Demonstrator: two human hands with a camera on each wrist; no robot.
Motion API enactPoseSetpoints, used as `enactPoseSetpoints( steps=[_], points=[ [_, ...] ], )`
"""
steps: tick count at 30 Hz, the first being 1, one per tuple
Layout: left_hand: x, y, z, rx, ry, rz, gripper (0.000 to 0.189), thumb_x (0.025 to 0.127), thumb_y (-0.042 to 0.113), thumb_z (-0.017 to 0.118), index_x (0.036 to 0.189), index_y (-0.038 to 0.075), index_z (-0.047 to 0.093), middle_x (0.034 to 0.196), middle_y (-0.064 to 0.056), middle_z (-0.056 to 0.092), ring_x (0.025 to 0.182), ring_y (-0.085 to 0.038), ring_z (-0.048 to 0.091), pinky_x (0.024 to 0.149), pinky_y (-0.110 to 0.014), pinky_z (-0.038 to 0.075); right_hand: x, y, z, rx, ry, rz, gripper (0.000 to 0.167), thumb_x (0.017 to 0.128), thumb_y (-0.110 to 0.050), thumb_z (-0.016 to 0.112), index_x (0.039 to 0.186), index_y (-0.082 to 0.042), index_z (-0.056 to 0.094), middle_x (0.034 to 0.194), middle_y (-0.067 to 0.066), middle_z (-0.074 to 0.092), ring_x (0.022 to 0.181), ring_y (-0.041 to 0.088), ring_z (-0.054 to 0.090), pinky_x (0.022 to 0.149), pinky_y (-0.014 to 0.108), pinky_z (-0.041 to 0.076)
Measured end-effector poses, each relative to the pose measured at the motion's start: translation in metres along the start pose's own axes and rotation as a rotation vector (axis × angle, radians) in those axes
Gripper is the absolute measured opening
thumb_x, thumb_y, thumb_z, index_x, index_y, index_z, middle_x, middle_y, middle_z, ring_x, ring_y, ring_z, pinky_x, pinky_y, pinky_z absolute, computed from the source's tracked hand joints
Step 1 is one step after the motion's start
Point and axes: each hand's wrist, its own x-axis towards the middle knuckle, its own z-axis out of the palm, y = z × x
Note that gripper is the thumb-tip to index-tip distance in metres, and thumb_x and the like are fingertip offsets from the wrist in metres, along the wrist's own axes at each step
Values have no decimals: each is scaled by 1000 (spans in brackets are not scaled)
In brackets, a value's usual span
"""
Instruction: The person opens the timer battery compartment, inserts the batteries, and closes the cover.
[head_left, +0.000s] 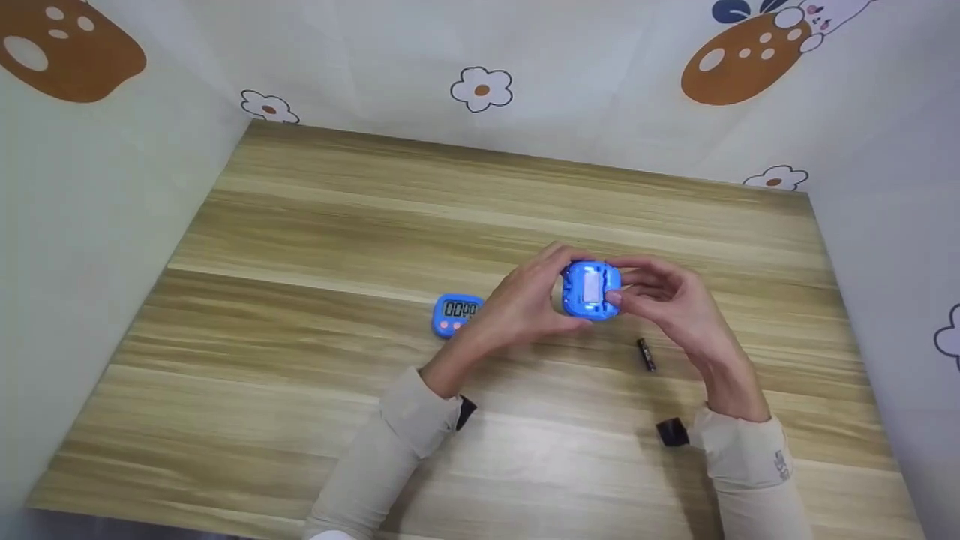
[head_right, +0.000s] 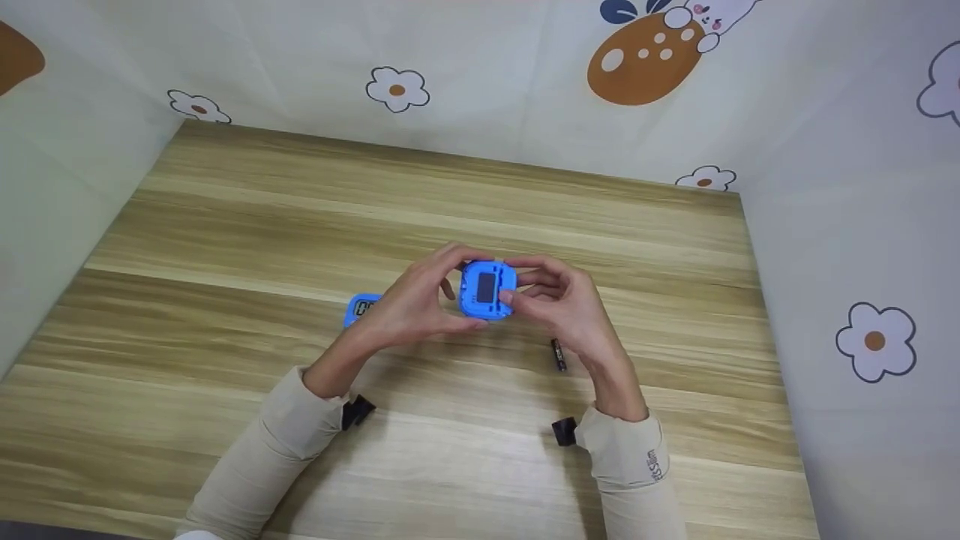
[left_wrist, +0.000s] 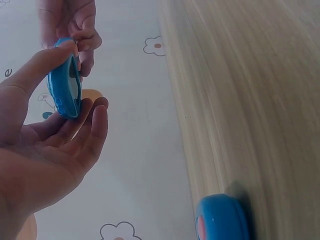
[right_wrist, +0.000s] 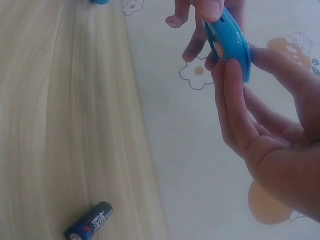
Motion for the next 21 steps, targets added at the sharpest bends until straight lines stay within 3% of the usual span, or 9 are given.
enactPoseSetpoints(
  steps=[4, 8, 12, 16, 21],
  points=[
    [0, 0, 0, 3, 3, -5, 72, 74, 27, 87, 134, 11, 50, 123, 3, 52, 110, -8, 51, 95, -25, 44, 0, -1, 1, 17, 21, 45, 47, 86, -16, 77, 129, -5, 61, 113, 18, 66, 96, 30, 67, 79, 36, 56],
    [0, -1, 1, 23, 7, -21, 73, 74, 27, 87, 135, 11, 49, 123, 3, 52, 109, -8, 52, 95, -24, 43, 0, -3, 5, 19, 61, 93, 47, 84, -16, 80, 122, 2, 60, 108, 20, 64, 87, 29, 69, 76, 41, 57],
    [1, -2, 1, 54, 13, -45, 74, 75, 28, 87, 136, 11, 49, 124, 3, 52, 108, -9, 52, 94, -25, 43, 0, -5, 3, 40, 92, 97, 43, 84, -15, 79, 115, 7, 60, 100, 21, 64, 77, 27, 68, 71, 38, 58],
    [2, -2, -1, 67, 24, -66, 74, 75, 30, 87, 135, 12, 49, 124, 3, 53, 106, -10, 53, 92, -25, 44, -1, -2, -6, 21, 114, 87, 43, 84, -14, 79, 117, 5, 58, 98, 21, 66, 77, 31, 68, 69, 37, 58],
    [2, -1, -3, 82, 27, -94, 75, 75, 33, 86, 135, 13, 48, 125, 3, 52, 107, -10, 53, 93, -25, 45, 0, 10, -15, -80, 23, 157, 44, 85, -8, 77, 123, 2, 56, 99, 24, 63, 80, 38, 68, 71, 45, 57]
  ],
)
